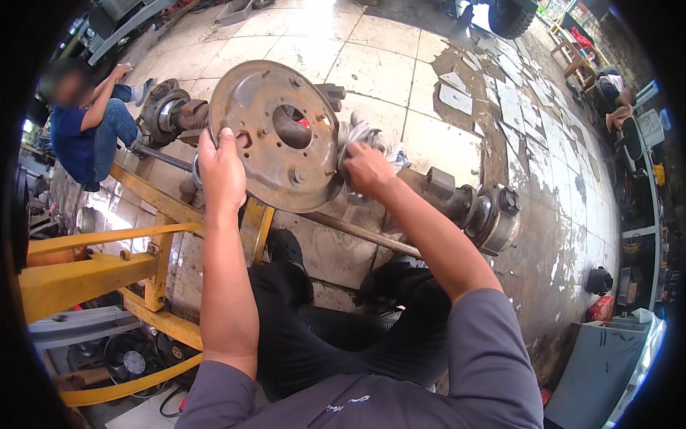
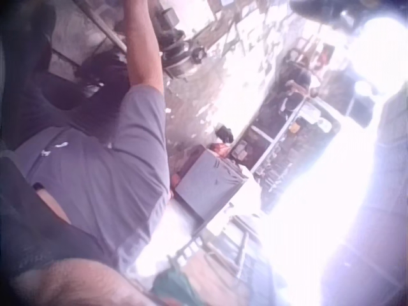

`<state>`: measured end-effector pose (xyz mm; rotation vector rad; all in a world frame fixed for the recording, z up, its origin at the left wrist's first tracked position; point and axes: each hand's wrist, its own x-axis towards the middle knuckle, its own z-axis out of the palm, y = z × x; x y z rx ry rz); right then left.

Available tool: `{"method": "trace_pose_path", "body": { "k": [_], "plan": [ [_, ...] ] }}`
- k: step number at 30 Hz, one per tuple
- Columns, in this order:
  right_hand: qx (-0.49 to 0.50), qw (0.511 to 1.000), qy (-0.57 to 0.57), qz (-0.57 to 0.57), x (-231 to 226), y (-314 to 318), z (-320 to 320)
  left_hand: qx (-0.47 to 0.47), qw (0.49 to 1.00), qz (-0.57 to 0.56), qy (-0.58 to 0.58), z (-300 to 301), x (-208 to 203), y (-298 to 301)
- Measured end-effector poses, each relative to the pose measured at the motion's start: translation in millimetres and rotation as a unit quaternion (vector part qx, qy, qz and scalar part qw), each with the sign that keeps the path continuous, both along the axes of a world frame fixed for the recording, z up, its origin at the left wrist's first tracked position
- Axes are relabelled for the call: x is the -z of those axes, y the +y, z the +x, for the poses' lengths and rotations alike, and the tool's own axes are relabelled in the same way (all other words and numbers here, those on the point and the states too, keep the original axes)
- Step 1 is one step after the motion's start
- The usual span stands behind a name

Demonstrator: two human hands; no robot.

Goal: The person scrubs a metal brake drum with a wire brush and then wipes it with a cloth. They also use sandpaper to smooth the surface of the drum.

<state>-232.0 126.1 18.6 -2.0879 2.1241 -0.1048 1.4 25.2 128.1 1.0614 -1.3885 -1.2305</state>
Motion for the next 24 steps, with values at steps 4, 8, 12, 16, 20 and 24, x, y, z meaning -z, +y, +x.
{"method": "trace_pose_path", "body": {
  "k": [4,8,12,16,20,24],
  "plan": [
    [-0.061,0.993,-0.070,-0.072,1,36,11,-0.030,0.999,-0.014,0.036,-8,-1,9],
    [-0.072,0.967,-0.209,-0.123,-21,65,54,-0.048,0.997,-0.061,0.002,-8,3,13],
    [-0.045,0.924,-0.320,-0.206,-39,69,105,-0.044,0.995,-0.095,0.007,-10,15,12],
    [0.023,0.851,-0.443,-0.281,-61,69,124,-0.012,0.993,-0.083,0.085,-10,17,9],
    [0.134,0.749,-0.561,-0.326,-75,74,121,0.028,0.999,-0.024,0.015,-1,5,17],
    [-0.038,0.877,-0.284,-0.385,-89,40,138,0.020,0.998,-0.059,0.004,-3,10,22]
  ]
}}
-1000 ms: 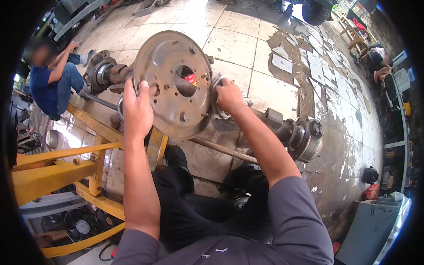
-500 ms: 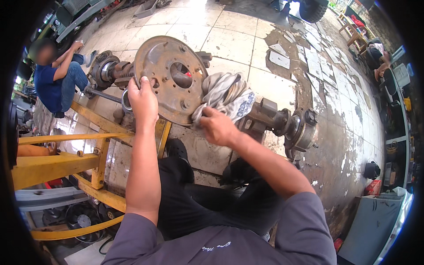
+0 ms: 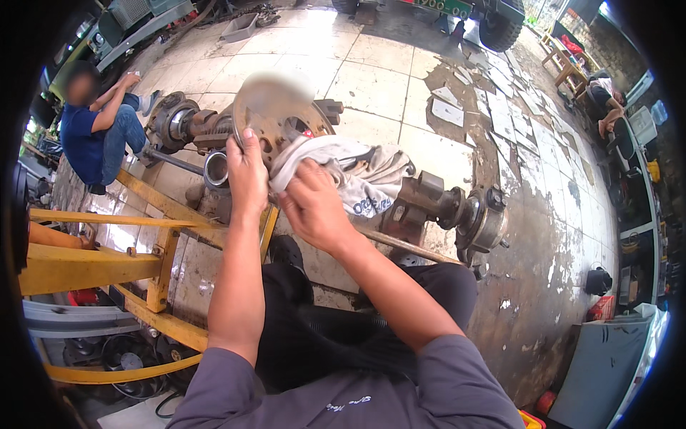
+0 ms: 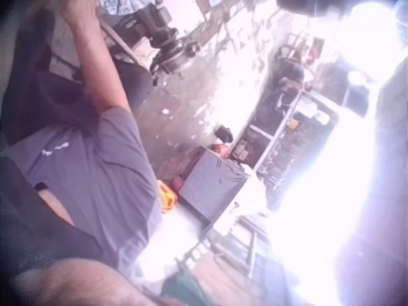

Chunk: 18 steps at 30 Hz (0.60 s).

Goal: The person scrubs a metal brake drum with a wire brush and then wipes it with a cloth. They also use sandpaper to smooth the surface of the drum.

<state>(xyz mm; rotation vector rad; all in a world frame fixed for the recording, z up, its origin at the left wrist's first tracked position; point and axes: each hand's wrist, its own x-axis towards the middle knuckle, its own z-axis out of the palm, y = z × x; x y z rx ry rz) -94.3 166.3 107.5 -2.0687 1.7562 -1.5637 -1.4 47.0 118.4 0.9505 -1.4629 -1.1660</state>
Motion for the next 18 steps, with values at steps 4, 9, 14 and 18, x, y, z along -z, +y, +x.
{"method": "trace_pose_path", "body": {
  "k": [4,9,14,18],
  "plan": [
    [0.058,0.966,-0.014,0.253,23,-32,-15,0.036,0.999,-0.002,-0.002,6,-4,7],
    [0.174,0.945,-0.057,0.271,39,-52,-22,0.069,0.996,-0.045,0.030,5,5,10],
    [0.131,0.963,-0.146,0.183,40,-24,6,0.066,0.991,-0.117,-0.017,0,-5,23],
    [0.096,0.989,-0.055,0.095,66,-9,2,0.074,0.990,-0.114,-0.032,-5,-14,24]
  ]
}}
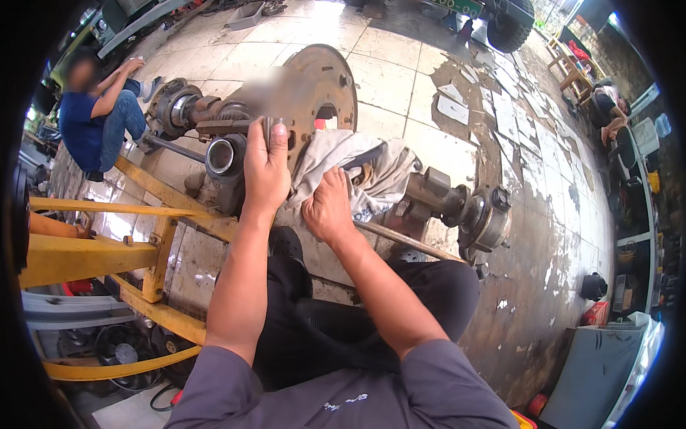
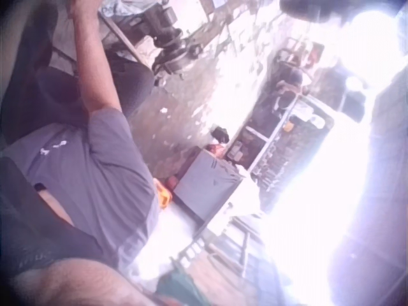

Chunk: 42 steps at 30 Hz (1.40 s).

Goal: The person scrubs a metal brake drum with a wire brush and then wipes it with a cloth. They also use sandpaper to smooth the surface of the drum.

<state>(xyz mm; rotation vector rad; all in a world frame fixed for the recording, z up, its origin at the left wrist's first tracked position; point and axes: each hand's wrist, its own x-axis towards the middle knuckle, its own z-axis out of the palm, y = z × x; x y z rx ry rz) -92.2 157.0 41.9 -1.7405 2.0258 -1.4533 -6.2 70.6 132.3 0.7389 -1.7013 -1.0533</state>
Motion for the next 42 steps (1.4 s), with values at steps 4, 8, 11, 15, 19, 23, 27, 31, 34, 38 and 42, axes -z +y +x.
{"method": "trace_pose_path", "body": {
  "k": [4,8,11,15,19,23,27,31,34,38,42],
  "plan": [
    [-0.016,0.995,0.095,-0.038,11,32,4,-0.030,0.999,-0.019,0.014,3,14,-11],
    [0.093,0.996,-0.012,0.008,28,56,2,-0.017,1.000,0.011,0.024,-4,6,-8],
    [0.155,0.984,-0.092,-0.004,27,54,-19,-0.014,1.000,-0.010,0.016,-5,6,-7],
    [0.211,0.937,-0.269,-0.075,-17,38,-51,-0.024,1.000,-0.007,0.015,0,7,-14],
    [0.171,0.849,-0.462,-0.191,-77,42,-88,-0.032,0.999,0.024,0.004,3,5,-16],
    [0.157,0.944,-0.276,-0.093,-61,-3,-73,-0.036,0.999,0.036,-0.007,1,2,-16],
    [-0.028,0.990,-0.127,0.047,-29,-5,-36,-0.049,0.999,-0.005,-0.014,5,8,-15],
    [-0.072,0.993,-0.074,0.064,-11,1,-51,-0.036,0.999,-0.006,-0.015,7,8,-14],
    [-0.028,0.991,0.049,0.122,20,3,-87,-0.029,0.999,-0.030,-0.006,7,9,-15],
    [-0.015,0.973,0.127,0.193,0,-4,-87,-0.009,1.000,-0.002,-0.009,0,3,-8],
    [-0.112,0.988,-0.022,0.108,-18,-2,-77,-0.025,0.999,-0.039,-0.016,4,9,-5]
  ]
}}
